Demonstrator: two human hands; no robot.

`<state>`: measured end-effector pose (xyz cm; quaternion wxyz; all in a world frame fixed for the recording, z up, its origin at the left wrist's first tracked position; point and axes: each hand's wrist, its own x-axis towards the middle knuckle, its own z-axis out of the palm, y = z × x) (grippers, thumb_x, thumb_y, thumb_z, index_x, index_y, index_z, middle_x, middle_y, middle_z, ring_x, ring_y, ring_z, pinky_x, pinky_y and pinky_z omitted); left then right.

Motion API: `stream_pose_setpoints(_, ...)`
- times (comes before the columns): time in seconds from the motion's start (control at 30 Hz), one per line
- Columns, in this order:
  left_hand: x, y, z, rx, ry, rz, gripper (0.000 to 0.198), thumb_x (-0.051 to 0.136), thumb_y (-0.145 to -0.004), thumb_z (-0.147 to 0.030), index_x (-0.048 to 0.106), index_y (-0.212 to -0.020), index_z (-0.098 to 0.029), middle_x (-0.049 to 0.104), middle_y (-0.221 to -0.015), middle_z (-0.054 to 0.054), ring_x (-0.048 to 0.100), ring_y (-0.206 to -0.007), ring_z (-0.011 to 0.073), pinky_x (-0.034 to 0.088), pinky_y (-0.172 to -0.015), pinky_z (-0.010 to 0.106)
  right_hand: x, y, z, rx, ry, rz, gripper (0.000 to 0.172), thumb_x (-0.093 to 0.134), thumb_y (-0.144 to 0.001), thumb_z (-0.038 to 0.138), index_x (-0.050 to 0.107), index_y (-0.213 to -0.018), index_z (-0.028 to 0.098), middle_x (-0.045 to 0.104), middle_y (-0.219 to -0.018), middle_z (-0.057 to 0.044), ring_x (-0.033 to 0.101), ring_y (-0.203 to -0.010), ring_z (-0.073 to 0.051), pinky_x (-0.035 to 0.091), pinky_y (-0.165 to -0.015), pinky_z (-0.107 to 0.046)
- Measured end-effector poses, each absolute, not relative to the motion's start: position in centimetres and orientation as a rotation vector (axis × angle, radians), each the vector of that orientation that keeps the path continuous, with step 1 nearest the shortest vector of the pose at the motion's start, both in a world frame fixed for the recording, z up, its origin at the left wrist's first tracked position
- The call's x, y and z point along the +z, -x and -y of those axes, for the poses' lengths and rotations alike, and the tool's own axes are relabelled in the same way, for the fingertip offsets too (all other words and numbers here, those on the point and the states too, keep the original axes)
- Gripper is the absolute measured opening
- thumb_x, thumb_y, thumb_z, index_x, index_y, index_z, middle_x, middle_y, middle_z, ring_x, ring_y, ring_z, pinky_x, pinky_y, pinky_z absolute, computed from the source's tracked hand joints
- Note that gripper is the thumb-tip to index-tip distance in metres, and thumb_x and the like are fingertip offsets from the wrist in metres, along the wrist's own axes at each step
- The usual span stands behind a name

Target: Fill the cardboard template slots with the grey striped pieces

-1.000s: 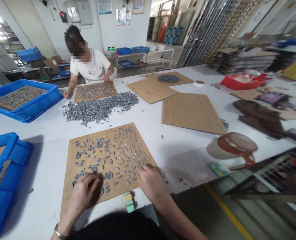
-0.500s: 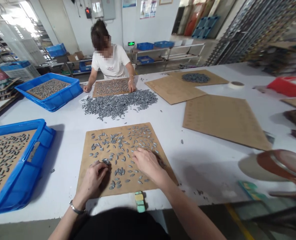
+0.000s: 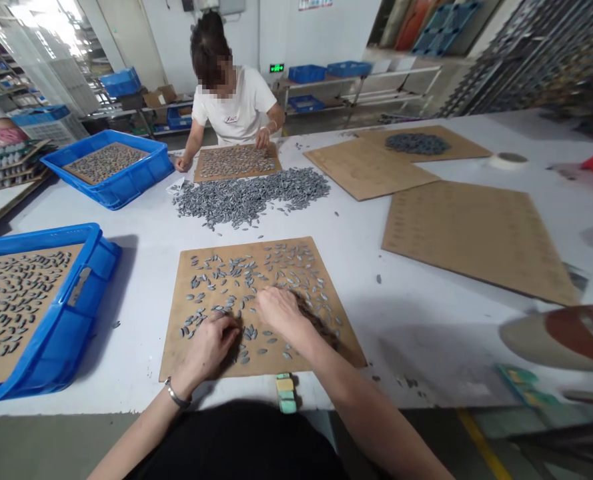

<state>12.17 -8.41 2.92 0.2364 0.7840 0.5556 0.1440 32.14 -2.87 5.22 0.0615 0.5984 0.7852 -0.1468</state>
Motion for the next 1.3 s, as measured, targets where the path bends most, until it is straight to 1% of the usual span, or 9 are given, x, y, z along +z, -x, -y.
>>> stream_pose_setpoints(0.23,3.9,-13.2,8.2,0.063,-2.278,-1.647,0.014,0.060,-0.095,-0.013,0.072,-0.090,-0.016,0.074,-0.099,0.011,0.070,-0.096,0.0257,0.052,-0.088,0.037,6.3,-32.5,5.1,-0.544,-1.678,-2.529,0.021,0.055,-0.101,0.023,0.076,-0.098,0.020,0.075,-0.105,-0.009,0.070,-0.095,-0.021,0.045,-0.080,-0.029)
stream_pose_setpoints(0.4,3.7,-12.3,8.9,0.023,-2.331,-1.730,0.007,0.068,-0.094,-0.021,0.072,-0.092,-0.016,0.073,-0.100,0.012,0.070,-0.098,0.0284,0.053,-0.091,0.042,5.7,-31.3,6.5,-0.590,-1.685,-2.453,0.019,0.057,-0.100,0.025,0.075,-0.098,0.019,0.076,-0.106,-0.010,0.071,-0.097,-0.022,0.046,-0.080,-0.029)
stream_pose_setpoints(0.47,3.4,-11.9,9.3,0.040,-2.366,-1.736,0.007,0.070,-0.094,-0.022,0.072,-0.092,-0.016,0.073,-0.098,0.011,0.069,-0.098,0.0284,0.053,-0.091,0.042,5.3,-31.0,6.4,-0.617,-1.713,-2.432,0.020,0.057,-0.099,0.026,0.076,-0.096,0.019,0.077,-0.105,-0.010,0.071,-0.095,-0.021,0.046,-0.079,-0.029)
stream_pose_setpoints(0.63,2.5,-11.6,9.9,0.091,-2.398,-1.704,0.007,0.065,-0.095,-0.017,0.070,-0.091,-0.017,0.071,-0.094,0.009,0.067,-0.094,0.0258,0.052,-0.087,0.039,4.9,-30.9,5.5,-0.630,-1.815,-2.404,0.020,0.056,-0.095,0.019,0.076,-0.091,0.020,0.078,-0.100,-0.008,0.071,-0.092,-0.020,0.044,-0.076,-0.028)
stream_pose_setpoints(0.73,1.9,-11.5,10.1,0.177,-2.428,-1.697,0.007,0.063,-0.095,-0.015,0.069,-0.092,-0.018,0.069,-0.093,0.008,0.066,-0.091,0.0250,0.052,-0.084,0.038,5.1,-31.2,5.5,-0.577,-1.852,-2.427,0.024,0.053,-0.099,0.023,0.076,-0.093,0.020,0.077,-0.103,-0.009,0.071,-0.094,-0.021,0.044,-0.077,-0.028)
stream_pose_setpoints(0.83,1.0,-11.3,10.4,0.293,-2.478,-1.670,0.007,0.062,-0.096,-0.014,0.067,-0.093,-0.018,0.068,-0.092,0.008,0.063,-0.085,0.0239,0.051,-0.080,0.038,5.5,-31.1,6.2,-0.564,-1.785,-2.499,0.023,0.055,-0.101,0.027,0.076,-0.097,0.021,0.076,-0.105,-0.008,0.071,-0.096,-0.020,0.045,-0.079,-0.028)
stream_pose_setpoints(1.03,-0.3,-11.3,10.9,0.451,-2.626,-1.507,0.020,0.053,-0.103,-0.016,0.066,-0.088,-0.018,0.067,-0.089,0.007,0.060,-0.083,0.0227,0.050,-0.078,0.038,5.5,-29.9,7.0,-0.558,-1.656,-2.444,0.022,0.054,-0.100,0.023,0.076,-0.099,0.018,0.077,-0.106,-0.011,0.072,-0.098,-0.023,0.045,-0.079,-0.029)
stream_pose_setpoints(1.2,0.3,-10.1,11.2,0.521,-2.480,-1.393,0.017,0.060,-0.102,-0.022,0.072,-0.091,-0.020,0.069,-0.090,0.005,0.065,-0.084,0.0199,0.053,-0.080,0.036,5.0,-30.4,6.1,-0.564,-1.658,-2.476,0.022,0.053,-0.101,0.022,0.075,-0.099,0.019,0.076,-0.107,-0.010,0.071,-0.098,-0.021,0.044,-0.080,-0.028)
stream_pose_setpoints(1.3,0.9,-8.4,11.4,0.638,-2.356,-1.395,0.019,0.057,-0.104,-0.026,0.074,-0.096,-0.020,0.070,-0.091,0.005,0.067,-0.084,0.0185,0.055,-0.081,0.034,4.7,-30.9,6.0,-0.584,-1.628,-2.507,0.023,0.054,-0.102,0.025,0.075,-0.096,0.020,0.076,-0.106,-0.009,0.071,-0.097,-0.021,0.044,-0.079,-0.028)
